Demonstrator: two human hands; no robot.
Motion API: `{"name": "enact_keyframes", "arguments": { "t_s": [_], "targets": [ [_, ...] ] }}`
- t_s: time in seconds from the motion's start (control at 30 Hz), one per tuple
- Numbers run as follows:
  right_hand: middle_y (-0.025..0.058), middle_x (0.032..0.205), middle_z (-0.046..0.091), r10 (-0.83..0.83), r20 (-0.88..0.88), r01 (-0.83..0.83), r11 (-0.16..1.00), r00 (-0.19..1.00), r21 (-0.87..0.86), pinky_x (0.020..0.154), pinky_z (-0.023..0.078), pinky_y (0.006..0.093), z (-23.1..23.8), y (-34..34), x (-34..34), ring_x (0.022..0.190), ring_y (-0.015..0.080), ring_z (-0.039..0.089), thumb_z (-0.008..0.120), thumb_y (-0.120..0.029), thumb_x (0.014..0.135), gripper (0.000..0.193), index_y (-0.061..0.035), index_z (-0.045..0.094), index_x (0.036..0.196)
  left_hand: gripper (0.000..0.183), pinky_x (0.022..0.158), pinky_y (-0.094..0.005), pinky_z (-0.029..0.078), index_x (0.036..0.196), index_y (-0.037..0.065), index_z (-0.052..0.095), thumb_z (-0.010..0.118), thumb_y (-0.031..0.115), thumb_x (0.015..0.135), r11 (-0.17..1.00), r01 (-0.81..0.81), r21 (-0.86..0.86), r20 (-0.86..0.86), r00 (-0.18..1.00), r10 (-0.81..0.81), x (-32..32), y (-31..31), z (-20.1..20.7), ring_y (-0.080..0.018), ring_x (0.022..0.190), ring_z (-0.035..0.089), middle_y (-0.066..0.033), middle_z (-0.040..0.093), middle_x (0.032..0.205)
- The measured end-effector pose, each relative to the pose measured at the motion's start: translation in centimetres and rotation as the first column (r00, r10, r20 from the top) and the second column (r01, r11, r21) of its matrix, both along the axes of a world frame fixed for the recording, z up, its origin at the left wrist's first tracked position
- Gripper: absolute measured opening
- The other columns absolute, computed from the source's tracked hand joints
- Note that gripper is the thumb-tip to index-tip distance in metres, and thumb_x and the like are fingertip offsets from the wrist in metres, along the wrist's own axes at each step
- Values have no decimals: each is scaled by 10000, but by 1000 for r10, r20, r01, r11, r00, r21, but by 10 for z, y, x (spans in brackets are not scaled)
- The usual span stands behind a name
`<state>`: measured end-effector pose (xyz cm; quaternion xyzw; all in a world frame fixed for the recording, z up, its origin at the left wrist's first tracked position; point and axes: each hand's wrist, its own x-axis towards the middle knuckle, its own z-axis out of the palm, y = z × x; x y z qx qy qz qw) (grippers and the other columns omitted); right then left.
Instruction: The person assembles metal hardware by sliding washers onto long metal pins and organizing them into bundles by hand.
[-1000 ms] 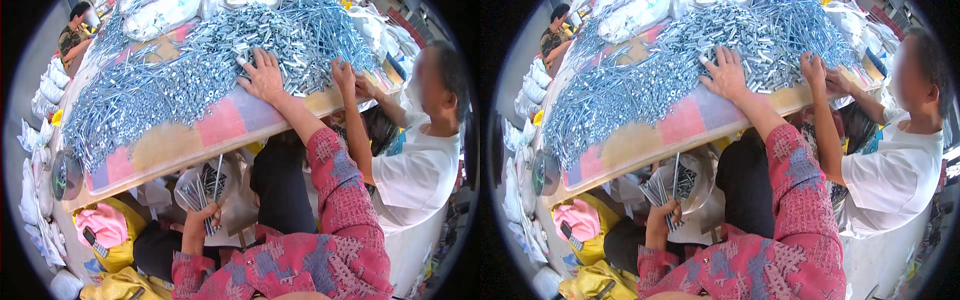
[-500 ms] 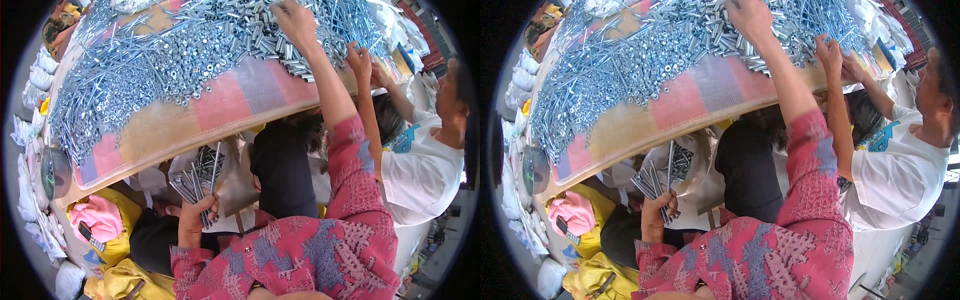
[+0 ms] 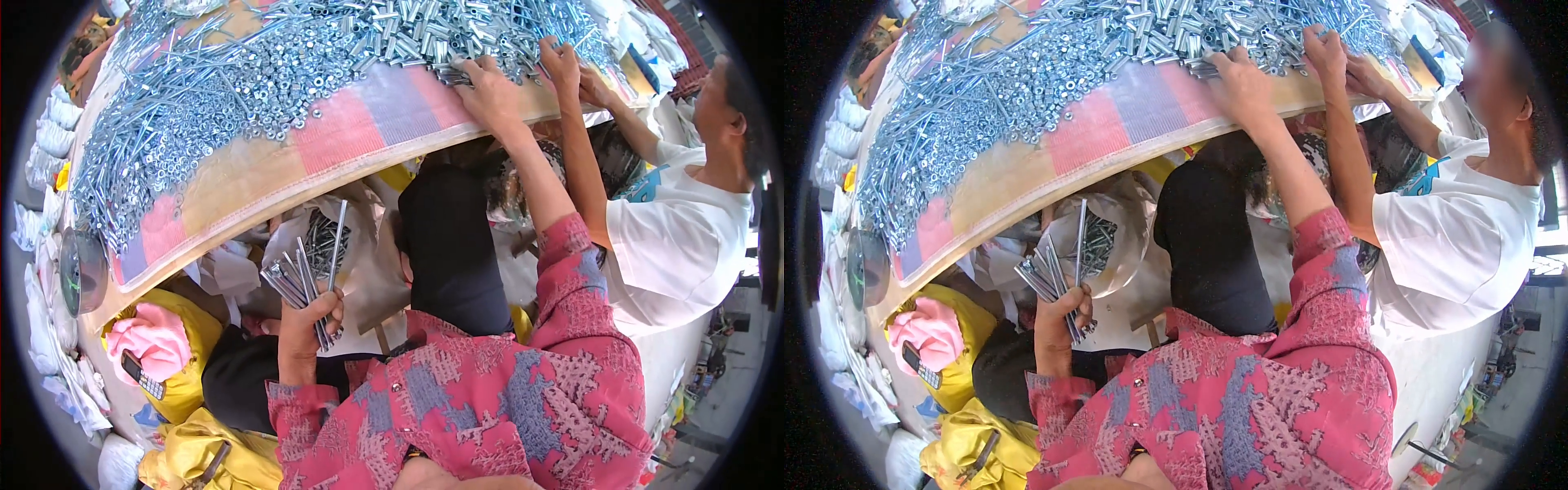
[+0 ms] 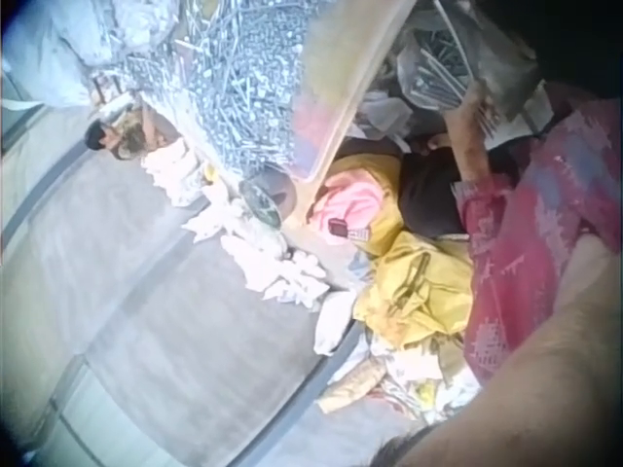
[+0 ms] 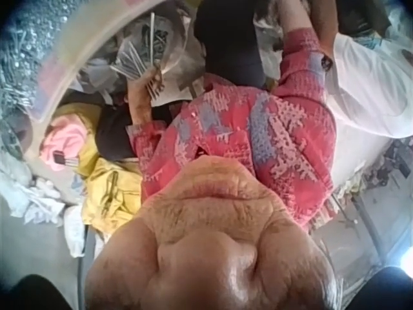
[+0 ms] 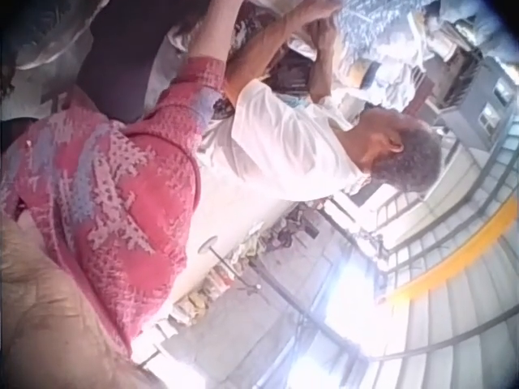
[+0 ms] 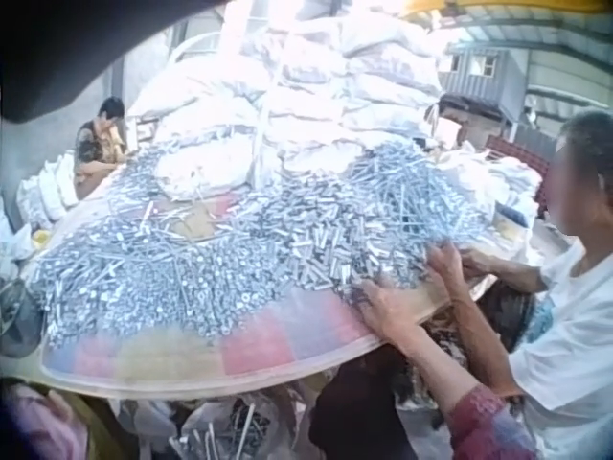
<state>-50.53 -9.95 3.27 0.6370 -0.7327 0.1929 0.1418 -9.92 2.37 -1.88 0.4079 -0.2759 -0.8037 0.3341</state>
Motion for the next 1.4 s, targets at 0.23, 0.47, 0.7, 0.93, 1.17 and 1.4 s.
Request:
{"name": "enact_keyframes", "arguments": {
  "t_s": [0.23, 0.47, 0.7, 0.93, 1.17, 1.4],
  "targets": [
    [147, 1001, 597, 223, 68, -219, 974, 972, -59, 736, 489, 422, -2, -14, -10, 873, 354, 612, 663, -149, 765, 286, -110, 637, 1047, 161, 385, -233, 375, 821, -38, 601, 675, 90, 758, 1000, 13, -23, 16, 1000, -13, -4, -1, 4, -133, 414, 488, -93, 583, 604],
    [133, 855, 693, 165, 422, -120, 984, 891, -130, 677, 514, 356, 7, -17, -1, 710, 285, 660, 646, -225, 841, 205, -71, 659, 976, 129, 387, -220, 368, 818, -29, 595, 655, 79, 781, 995, -33, -95, 20, 999, 35, -8, -8, 16, -129, 423, 494, -93, 589, 616],
    [72, 942, 672, 150, 917, -501, 799, -369, -332, 608, 478, 229, 8, 9, 70, 699, 132, 603, 572, -111, 930, 200, -7, 598, 1098, 205, 401, -206, 367, 950, -57, 623, 647, 92, 811, 983, -6, -181, 65, 998, 19, -18, -24, 40, -94, 450, 498, -76, 617, 668],
    [28, 897, 645, 69, 949, -530, 816, -307, -231, 521, 349, 183, 1, 30, 131, 666, 74, 522, 596, -134, 924, 206, -23, 635, 1093, 172, 406, -221, 368, 853, -12, 620, 691, 135, 803, 980, -59, -191, 69, 995, 73, -9, -22, 16, -99, 440, 484, -53, 582, 636],
    [-25, 697, 574, 173, 984, -529, 833, -32, -164, 491, 299, 172, 3, 21, 149, 571, 26, 436, 622, -199, 917, 181, -29, 683, 931, 160, 401, -223, 354, 811, 6, 621, 704, 143, 796, 980, -51, -192, 61, 996, 64, 9, -20, 7, -98, 437, 476, -43, 568, 619],
    [-15, 712, 575, 631, 565, -812, 569, 532, 130, 529, 331, 181, -3, 12, 208, 598, 26, 446, 625, -223, 890, 178, -70, 701, 942, 166, 389, -221, 361, 781, 7, 627, 720, 145, 774, 970, -54, -238, 119, 989, 84, 16, -16, 7, -87, 434, 486, -30, 570, 594]
  ]
}}
